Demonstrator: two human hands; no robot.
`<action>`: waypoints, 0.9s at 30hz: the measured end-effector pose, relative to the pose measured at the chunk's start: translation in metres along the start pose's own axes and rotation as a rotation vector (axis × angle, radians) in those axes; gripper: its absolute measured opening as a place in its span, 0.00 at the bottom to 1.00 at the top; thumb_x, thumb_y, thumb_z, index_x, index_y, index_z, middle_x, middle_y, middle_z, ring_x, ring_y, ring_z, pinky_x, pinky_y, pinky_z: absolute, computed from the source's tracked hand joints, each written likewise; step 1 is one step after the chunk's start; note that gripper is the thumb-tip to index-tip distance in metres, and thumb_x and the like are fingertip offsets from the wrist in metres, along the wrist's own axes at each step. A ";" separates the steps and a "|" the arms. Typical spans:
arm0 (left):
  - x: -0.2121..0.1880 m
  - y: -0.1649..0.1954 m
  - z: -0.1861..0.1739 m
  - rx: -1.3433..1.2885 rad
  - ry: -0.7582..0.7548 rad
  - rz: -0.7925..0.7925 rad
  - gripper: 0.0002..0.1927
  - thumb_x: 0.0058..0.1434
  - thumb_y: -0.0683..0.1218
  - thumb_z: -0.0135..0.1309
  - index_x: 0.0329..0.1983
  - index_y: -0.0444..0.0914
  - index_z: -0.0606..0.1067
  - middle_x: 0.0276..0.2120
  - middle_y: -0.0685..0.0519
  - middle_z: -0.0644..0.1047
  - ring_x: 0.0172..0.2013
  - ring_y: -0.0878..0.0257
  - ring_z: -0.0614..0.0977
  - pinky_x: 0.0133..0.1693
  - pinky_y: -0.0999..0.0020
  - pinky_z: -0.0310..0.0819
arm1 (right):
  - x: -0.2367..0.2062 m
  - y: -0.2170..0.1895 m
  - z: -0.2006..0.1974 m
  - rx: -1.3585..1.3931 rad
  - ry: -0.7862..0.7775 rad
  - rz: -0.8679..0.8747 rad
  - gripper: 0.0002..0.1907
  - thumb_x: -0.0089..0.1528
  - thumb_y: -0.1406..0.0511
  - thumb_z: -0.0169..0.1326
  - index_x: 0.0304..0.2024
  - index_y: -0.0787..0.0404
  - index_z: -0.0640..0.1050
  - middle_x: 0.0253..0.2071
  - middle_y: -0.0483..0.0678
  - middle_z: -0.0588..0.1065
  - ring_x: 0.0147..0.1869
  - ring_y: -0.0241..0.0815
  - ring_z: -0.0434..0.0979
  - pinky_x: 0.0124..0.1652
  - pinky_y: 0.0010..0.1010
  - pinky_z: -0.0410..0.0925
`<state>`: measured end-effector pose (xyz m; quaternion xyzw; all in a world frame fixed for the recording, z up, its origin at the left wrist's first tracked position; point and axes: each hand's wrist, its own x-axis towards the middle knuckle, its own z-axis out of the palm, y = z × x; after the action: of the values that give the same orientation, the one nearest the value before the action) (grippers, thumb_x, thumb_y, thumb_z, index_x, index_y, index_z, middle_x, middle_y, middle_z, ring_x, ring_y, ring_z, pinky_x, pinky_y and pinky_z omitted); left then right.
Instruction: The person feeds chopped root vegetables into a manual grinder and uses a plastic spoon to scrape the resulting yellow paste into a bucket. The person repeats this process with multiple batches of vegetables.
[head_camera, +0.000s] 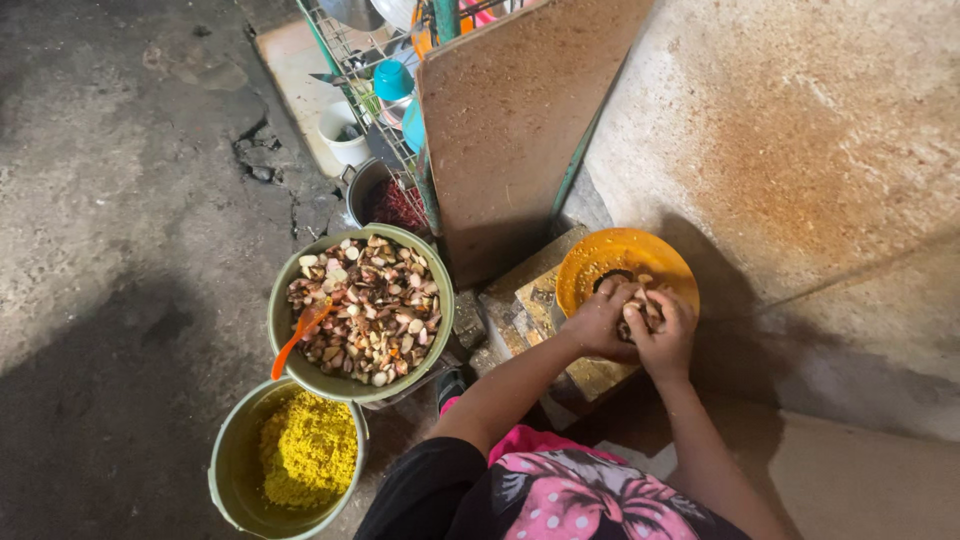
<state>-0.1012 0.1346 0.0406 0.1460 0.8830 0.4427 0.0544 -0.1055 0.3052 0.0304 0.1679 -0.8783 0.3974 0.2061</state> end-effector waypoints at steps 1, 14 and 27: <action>0.000 0.000 0.000 -0.010 0.006 -0.006 0.64 0.37 0.62 0.72 0.76 0.43 0.54 0.72 0.33 0.57 0.67 0.34 0.67 0.65 0.51 0.66 | -0.002 -0.001 0.003 -0.013 0.036 -0.012 0.23 0.61 0.57 0.65 0.54 0.59 0.77 0.57 0.59 0.72 0.65 0.57 0.70 0.64 0.48 0.64; 0.000 0.012 -0.009 0.009 -0.061 -0.156 0.69 0.37 0.62 0.73 0.79 0.49 0.47 0.73 0.25 0.48 0.65 0.32 0.69 0.64 0.50 0.67 | -0.003 -0.012 -0.002 0.002 0.015 -0.024 0.28 0.56 0.59 0.67 0.57 0.56 0.77 0.59 0.59 0.70 0.67 0.58 0.69 0.62 0.45 0.66; 0.007 -0.015 0.022 0.152 -0.056 -0.061 0.59 0.46 0.61 0.67 0.78 0.49 0.51 0.79 0.36 0.42 0.58 0.37 0.77 0.57 0.50 0.74 | -0.010 -0.003 -0.003 -0.077 0.015 -0.012 0.23 0.61 0.62 0.62 0.60 0.55 0.78 0.66 0.63 0.63 0.70 0.62 0.66 0.65 0.47 0.65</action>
<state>-0.1057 0.1450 0.0158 0.1349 0.9162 0.3685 0.0816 -0.0950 0.3072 0.0290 0.1619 -0.8903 0.3633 0.2215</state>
